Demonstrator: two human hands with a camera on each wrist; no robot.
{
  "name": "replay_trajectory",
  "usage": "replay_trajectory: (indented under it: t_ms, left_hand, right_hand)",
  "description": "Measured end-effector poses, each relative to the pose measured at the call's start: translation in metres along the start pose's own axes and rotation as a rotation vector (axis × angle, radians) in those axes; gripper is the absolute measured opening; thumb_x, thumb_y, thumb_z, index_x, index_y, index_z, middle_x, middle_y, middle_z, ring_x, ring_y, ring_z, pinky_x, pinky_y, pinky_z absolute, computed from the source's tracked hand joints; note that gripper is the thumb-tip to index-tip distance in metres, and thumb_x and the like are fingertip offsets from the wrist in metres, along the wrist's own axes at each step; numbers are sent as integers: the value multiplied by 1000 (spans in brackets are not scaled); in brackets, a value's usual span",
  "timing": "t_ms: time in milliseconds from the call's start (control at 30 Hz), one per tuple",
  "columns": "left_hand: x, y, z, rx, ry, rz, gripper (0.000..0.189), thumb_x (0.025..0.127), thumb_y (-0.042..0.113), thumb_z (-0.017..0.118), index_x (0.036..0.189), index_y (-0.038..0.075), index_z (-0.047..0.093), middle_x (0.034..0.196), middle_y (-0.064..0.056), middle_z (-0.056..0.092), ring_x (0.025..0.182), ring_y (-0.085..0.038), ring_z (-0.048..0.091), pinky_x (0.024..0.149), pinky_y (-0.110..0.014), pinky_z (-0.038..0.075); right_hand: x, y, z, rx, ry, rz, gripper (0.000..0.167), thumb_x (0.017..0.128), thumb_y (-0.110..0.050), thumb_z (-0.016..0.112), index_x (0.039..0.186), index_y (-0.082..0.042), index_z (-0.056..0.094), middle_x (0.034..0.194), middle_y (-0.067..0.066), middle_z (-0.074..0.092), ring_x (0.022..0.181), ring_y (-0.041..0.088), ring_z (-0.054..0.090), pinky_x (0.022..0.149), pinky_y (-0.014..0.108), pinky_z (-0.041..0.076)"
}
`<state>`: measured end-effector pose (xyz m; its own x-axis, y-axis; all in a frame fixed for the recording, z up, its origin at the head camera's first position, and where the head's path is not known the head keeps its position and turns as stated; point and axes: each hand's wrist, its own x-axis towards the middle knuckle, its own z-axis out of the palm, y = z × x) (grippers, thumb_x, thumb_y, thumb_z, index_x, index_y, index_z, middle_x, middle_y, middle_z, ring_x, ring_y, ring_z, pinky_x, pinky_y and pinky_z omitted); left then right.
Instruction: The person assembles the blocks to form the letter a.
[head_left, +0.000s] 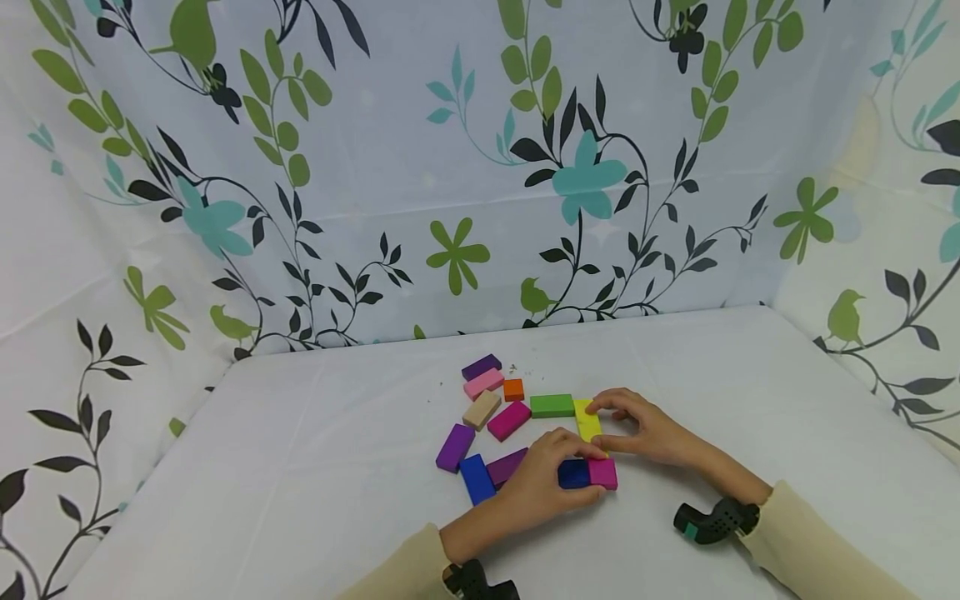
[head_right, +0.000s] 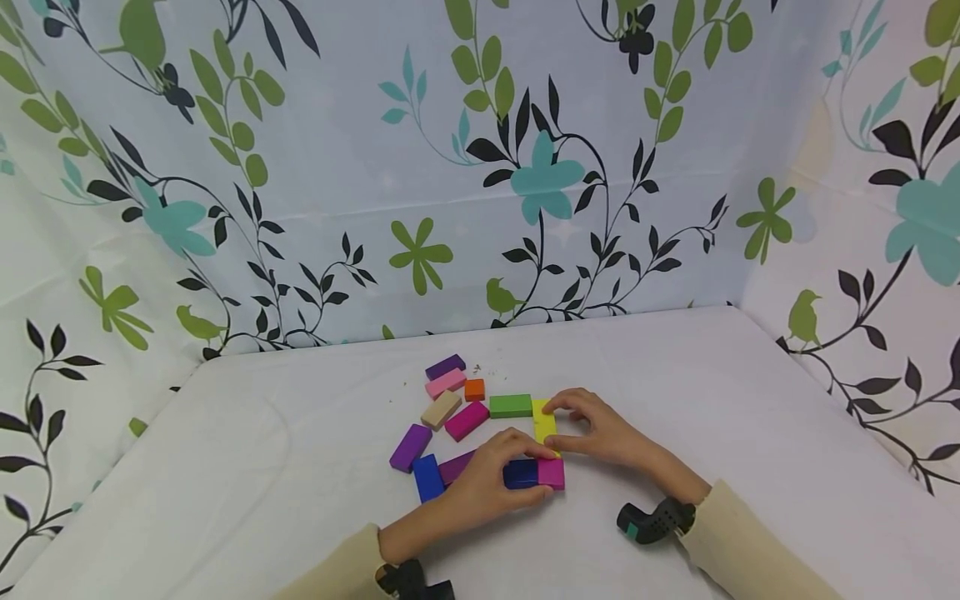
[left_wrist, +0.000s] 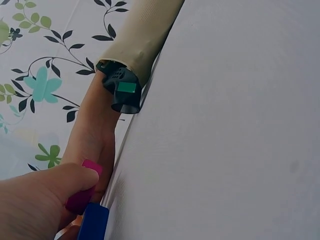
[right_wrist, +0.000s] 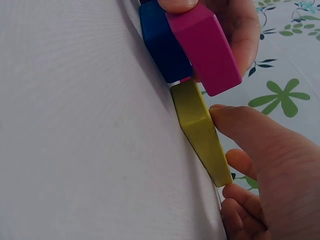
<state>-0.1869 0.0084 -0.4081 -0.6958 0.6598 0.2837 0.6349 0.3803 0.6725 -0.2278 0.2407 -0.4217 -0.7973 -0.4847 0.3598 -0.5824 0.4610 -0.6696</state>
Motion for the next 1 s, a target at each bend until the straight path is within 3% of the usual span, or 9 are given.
replay_trajectory:
  t_ms: [133, 400, 600, 1000]
  left_hand:
    - [2, 0, 2, 21, -5, -13, 34, 88, 31, 73, 120, 20, 67, 116, 7, 59, 113, -4, 49, 97, -29, 40]
    - [3, 0, 4, 65, -22, -65, 34, 88, 33, 73, 120, 22, 68, 111, 8, 56, 109, -4, 47, 92, -24, 39]
    - [2, 0, 5, 106, -26, -42, 33, 88, 30, 73, 119, 20, 67, 112, 7, 57, 109, -5, 48, 92, -23, 39]
    - [3, 2, 5, 73, -19, -66, 25, 90, 24, 71, 114, 19, 70, 114, 5, 55, 111, -6, 49, 94, -27, 38]
  right_hand:
    - [1, 2, 1, -1, -7, 13, 37, 86, -17, 74, 119, -8, 61, 124, 9, 56, 115, 16, 49, 96, 24, 44]
    - [2, 4, 2, 8, -22, 28, 37, 86, -18, 74, 120, -10, 61, 125, 8, 56, 116, 18, 49, 97, 25, 44]
    - [2, 3, 2, 5, -20, 29, 37, 86, -17, 75, 119, -9, 61, 125, 8, 56, 116, 18, 49, 97, 25, 44]
    - [0, -2, 1, -6, -17, 58, 36, 86, -20, 74, 119, -10, 61, 126, 9, 54, 116, 21, 49, 97, 28, 44]
